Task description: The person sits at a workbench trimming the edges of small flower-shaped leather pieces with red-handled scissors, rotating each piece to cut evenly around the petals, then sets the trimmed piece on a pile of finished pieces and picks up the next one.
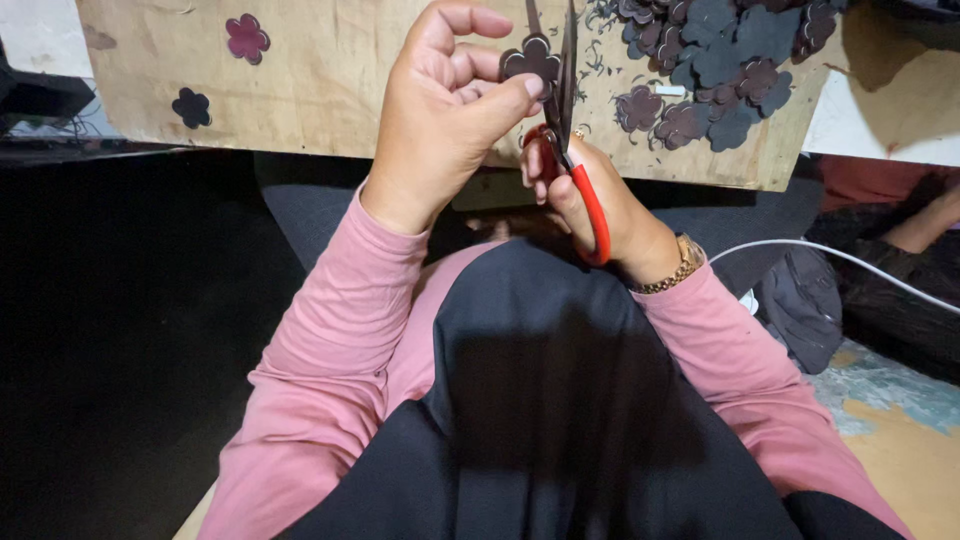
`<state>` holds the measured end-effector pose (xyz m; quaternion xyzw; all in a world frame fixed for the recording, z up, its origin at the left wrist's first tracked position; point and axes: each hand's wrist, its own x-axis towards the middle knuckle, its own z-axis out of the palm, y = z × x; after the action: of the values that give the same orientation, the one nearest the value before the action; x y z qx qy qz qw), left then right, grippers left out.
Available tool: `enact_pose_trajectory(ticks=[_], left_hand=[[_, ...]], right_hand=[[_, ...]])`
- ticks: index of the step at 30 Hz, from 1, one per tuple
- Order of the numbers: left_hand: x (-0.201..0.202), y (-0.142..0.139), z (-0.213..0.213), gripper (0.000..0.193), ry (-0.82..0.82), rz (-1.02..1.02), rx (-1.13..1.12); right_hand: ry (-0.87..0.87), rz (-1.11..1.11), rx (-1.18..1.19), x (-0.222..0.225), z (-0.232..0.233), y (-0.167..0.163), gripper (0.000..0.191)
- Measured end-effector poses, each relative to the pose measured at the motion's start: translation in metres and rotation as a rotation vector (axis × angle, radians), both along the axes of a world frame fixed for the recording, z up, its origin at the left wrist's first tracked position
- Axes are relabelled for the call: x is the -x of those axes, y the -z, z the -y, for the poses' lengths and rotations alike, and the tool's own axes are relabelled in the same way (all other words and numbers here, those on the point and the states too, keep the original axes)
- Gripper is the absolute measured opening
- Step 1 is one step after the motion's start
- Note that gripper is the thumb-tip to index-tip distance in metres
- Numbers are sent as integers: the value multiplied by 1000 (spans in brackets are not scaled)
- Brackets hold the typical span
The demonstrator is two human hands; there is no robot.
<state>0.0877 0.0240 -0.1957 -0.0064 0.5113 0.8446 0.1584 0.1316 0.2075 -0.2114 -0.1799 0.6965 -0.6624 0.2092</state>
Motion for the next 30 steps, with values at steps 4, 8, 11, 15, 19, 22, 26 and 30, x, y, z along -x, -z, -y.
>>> enact_pose_trajectory(ticks=[4, 8, 11, 15, 19, 22, 26, 30], left_hand=[[3, 22, -10, 45, 11, 19, 26], [12, 26, -11, 44, 18, 6, 61], [19, 29, -14, 44, 24, 1, 69], [19, 28, -11, 44, 29, 13, 105], [24, 29, -18, 45, 64, -20, 89], [35, 51, -37, 46, 90, -20, 107], [38, 62, -53, 46, 99, -16, 154], [30, 49, -43, 40, 100, -62, 119]], right_hand=[[-4, -15, 24, 1, -17, 39, 74], [-26, 16, 41, 7, -22, 48, 73], [-34, 60, 47, 16, -23, 45, 72], [-58, 48, 37, 21, -19, 29, 69], [-76, 156, 52, 30, -15, 14, 66], [-72, 163, 18, 45, -25, 32, 64], [-42, 123, -81, 53, -31, 44, 64], [-36, -1, -158, 45, -28, 31, 65]])
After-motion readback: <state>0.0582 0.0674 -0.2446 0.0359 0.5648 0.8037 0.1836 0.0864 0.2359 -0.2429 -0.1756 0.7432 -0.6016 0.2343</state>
